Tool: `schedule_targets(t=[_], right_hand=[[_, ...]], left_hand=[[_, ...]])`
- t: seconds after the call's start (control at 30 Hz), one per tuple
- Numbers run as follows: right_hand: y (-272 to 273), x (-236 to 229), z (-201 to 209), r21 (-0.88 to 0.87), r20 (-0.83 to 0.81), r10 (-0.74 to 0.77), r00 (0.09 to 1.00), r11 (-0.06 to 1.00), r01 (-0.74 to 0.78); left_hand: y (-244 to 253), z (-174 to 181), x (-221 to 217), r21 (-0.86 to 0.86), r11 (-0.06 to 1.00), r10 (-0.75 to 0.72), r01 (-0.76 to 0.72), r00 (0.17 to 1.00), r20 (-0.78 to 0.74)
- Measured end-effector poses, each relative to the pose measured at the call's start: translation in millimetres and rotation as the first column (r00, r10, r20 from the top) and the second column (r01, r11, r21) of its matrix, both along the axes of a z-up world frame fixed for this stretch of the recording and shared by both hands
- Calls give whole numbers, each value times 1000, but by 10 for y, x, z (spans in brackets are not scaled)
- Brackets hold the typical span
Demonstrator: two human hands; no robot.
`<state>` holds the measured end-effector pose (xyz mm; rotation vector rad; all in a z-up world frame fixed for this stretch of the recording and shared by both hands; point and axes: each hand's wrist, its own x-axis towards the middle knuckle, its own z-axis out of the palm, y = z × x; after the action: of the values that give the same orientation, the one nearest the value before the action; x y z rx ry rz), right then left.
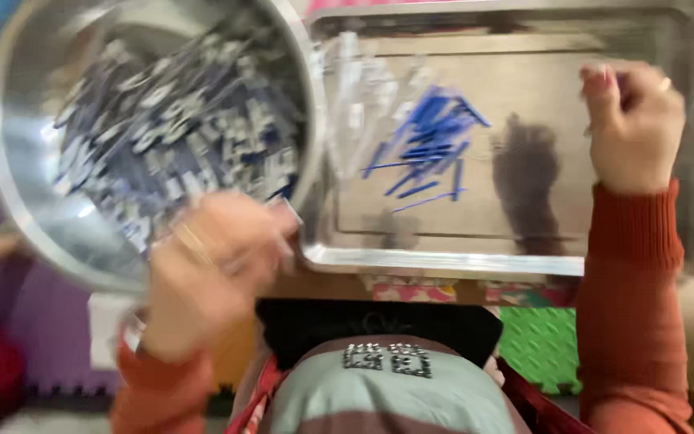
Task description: The person assembles pens by picking up pen barrels from a metal bowl, inserting blue ink refills into them, and then attaching white pen caps. They place the completed pens onto a metal tray.
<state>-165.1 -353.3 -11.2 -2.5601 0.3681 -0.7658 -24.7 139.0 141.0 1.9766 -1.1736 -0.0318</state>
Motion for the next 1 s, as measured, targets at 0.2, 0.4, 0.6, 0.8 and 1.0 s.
schedule_targets(t=[0.2, 0.4, 0.6, 0.8, 1.0], right_hand=[[1343, 434, 541, 493, -126, 80, 989, 870, -7], [1587, 694, 442, 335, -100, 232, 967, 924, -187], [1544, 660, 288, 304, -117, 226, 967, 935, -182], [1590, 638, 276, 334, -124, 193, 973, 932, -143], [1832, 578, 496, 343, 326, 277, 904, 856, -386]], left_hand=[[63, -260, 1289, 477, 823, 137, -308, 923, 360], [-606, -629, 1462, 815, 529, 285, -237, 954, 93], [-472, -1120, 1529, 729, 520, 133, -446, 885, 446], [-369, -303, 1334, 720, 540, 441, -436, 875, 200], [-488, 109, 448, 58, 998, 33, -37, 997, 74]])
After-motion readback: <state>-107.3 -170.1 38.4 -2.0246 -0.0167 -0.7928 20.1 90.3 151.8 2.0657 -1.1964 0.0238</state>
